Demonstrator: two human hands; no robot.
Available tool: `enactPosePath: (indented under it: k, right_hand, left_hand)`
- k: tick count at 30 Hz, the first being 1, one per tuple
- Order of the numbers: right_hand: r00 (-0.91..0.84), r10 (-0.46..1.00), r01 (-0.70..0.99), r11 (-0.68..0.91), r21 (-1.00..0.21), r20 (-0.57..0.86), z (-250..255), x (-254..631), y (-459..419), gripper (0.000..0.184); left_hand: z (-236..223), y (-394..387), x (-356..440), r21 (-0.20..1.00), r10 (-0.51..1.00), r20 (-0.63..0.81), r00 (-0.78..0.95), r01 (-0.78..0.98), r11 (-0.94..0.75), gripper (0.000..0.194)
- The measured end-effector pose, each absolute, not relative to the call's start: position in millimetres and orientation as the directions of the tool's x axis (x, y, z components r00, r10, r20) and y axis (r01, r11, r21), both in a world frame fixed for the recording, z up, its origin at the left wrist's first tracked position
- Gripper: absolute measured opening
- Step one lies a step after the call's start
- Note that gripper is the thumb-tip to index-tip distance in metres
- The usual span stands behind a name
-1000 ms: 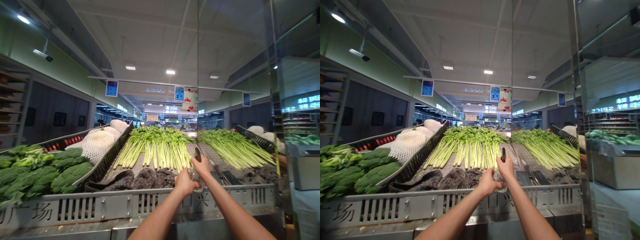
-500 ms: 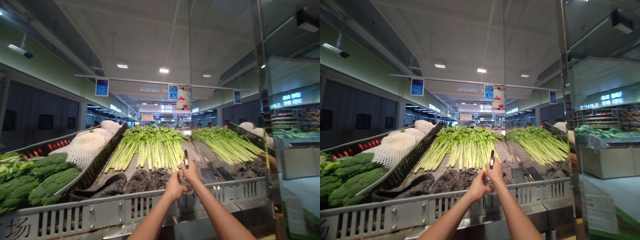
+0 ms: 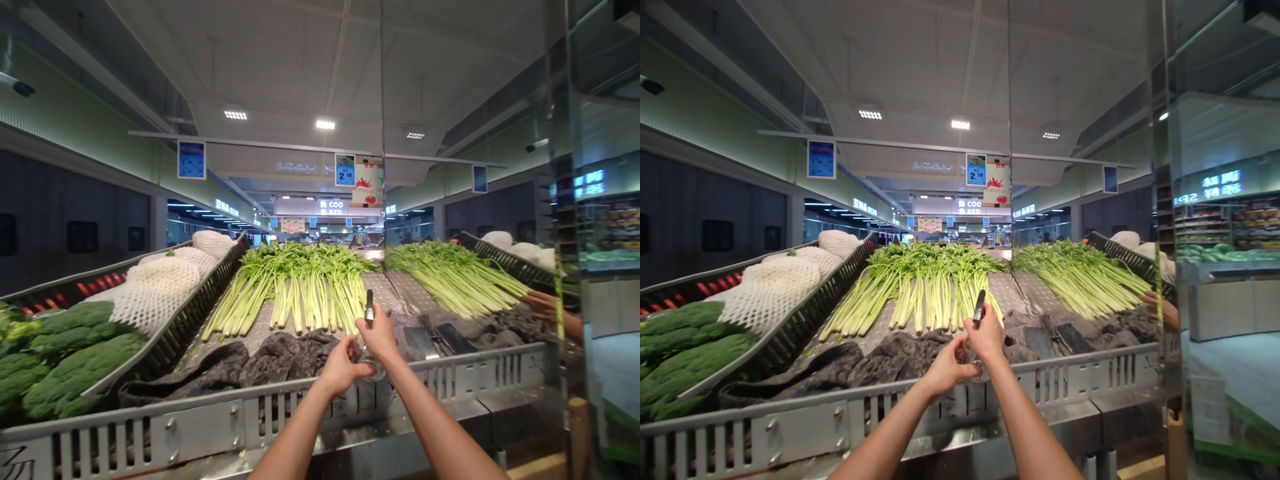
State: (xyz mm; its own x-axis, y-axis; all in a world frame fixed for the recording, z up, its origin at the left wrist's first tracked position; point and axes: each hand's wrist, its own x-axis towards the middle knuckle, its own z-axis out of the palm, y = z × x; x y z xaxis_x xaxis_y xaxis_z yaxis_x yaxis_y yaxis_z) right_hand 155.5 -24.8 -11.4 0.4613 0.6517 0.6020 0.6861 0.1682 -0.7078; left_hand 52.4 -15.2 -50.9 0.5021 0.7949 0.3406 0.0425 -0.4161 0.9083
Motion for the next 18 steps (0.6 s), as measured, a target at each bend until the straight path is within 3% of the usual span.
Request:
enactPosePath:
  k: [11,18]
  right_hand:
    - [0.432,0.638,0.705,0.202,-0.68,0.637,-14.2,159.5,-17.5,0.023]
    - [0.407,0.607,0.7,0.271,-0.66,0.682,-19.0,160.0,-17.5,0.025]
  left_hand:
    - [-52.3,-8.4,52.8,0.936,0.795,0.287,0.535,0.021,-0.352,0.035]
    - [-48.5,-10.3,51.8,0.951,0.839,0.238,0.49,0.059,-0.304,0.047]
